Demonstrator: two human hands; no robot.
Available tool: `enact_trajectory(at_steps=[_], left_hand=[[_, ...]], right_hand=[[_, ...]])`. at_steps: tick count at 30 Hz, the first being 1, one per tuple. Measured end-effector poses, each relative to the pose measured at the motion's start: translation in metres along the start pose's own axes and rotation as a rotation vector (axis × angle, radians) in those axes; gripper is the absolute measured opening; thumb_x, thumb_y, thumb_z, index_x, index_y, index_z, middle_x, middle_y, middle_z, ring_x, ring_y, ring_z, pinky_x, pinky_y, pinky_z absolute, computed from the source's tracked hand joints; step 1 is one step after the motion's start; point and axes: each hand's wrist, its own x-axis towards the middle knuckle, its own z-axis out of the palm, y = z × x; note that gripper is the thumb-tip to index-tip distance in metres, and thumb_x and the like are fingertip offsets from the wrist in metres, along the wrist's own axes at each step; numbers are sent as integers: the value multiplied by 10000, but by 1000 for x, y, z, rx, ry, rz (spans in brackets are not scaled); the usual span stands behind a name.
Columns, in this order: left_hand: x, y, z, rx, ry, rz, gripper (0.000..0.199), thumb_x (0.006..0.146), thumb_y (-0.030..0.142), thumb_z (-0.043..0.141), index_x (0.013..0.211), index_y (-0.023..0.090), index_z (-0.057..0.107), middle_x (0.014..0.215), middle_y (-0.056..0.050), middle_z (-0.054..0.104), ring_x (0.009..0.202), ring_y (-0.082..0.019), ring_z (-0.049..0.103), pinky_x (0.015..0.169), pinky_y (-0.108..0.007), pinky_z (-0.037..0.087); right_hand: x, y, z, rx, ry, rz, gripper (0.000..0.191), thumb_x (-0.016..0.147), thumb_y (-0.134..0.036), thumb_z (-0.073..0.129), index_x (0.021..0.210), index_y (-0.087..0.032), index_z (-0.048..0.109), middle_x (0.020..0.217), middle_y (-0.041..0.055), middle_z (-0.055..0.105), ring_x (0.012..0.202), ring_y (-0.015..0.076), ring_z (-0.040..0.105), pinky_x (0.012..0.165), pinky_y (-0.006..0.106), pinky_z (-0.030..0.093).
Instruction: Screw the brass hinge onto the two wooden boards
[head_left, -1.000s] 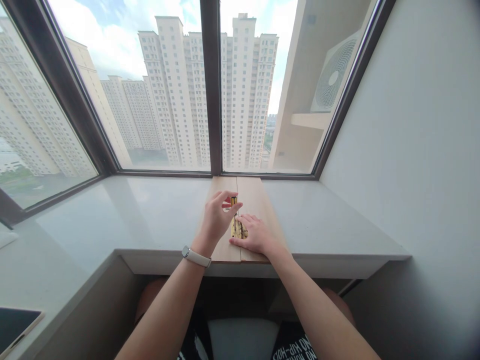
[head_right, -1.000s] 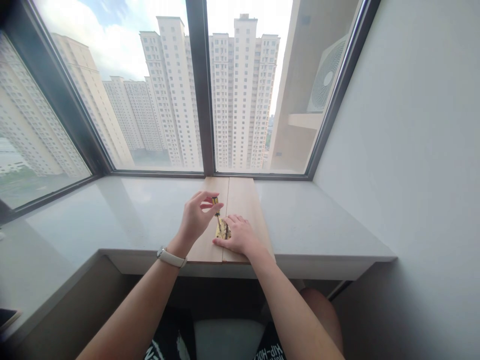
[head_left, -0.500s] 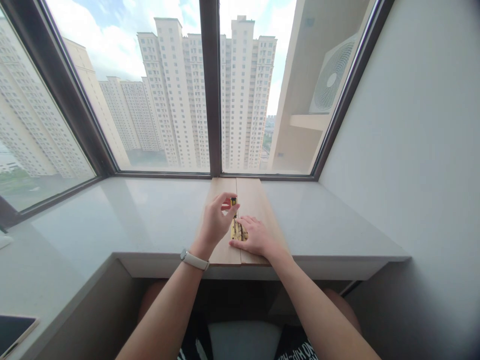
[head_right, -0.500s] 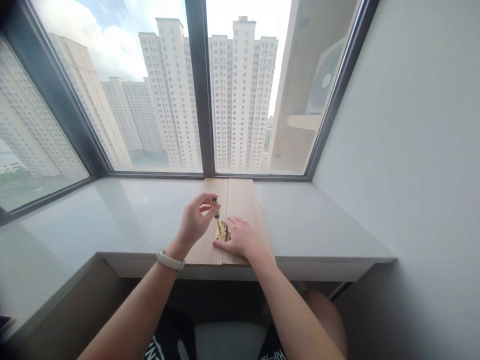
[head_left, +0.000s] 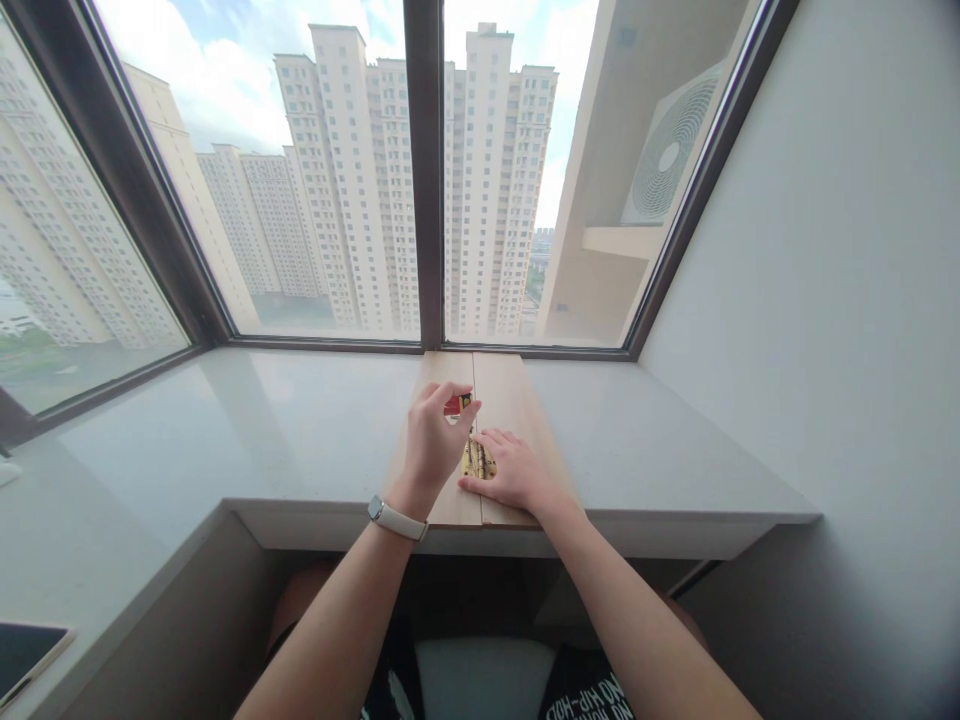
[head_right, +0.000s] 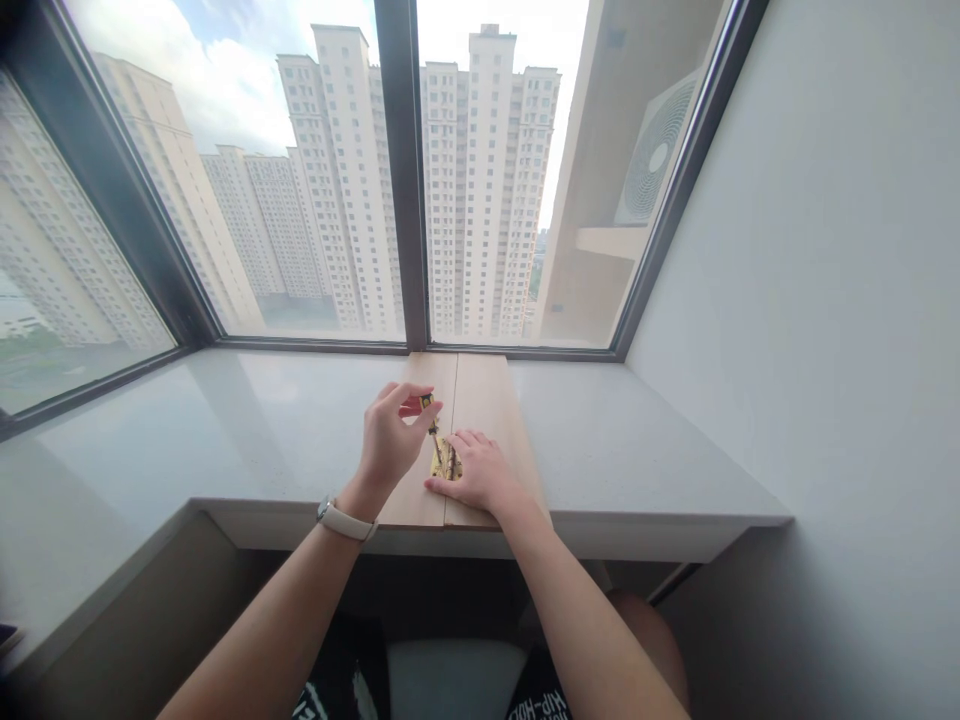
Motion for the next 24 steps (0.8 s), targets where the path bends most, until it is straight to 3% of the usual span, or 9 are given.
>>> enact_trajectory(at_steps=[6,18,24], left_hand=[[-2,5,-2,-57,-72,5,157,930,258,667,1072,222,723,959,-53,653,829,-162,688,752,-302,639],[-1,2,-4,-47,-41,-14,180,890,305,732,1045,214,725,948,-47,656,831,-163,686,734,-300,644],[0,0,-5,-88,-80,-39,155,906,296,704,1038,220,725,928,-43,660,821,-158,686,731,-287,637]], right_hand=[[0,-2,-2,4,-13,8,930,765,-816,603,1492,-245,502,1566,127,462,1477,342,345,1220,507,228],[1,1,1,5,-5,3,958,759,-844,579,1492,-232,496,1574,132,450,1481,345,337,1214,501,234],[0,0,-1,4,1,0,942,749,-844,590,1470,-242,521,1549,129,480,1458,344,373,1205,496,255]])
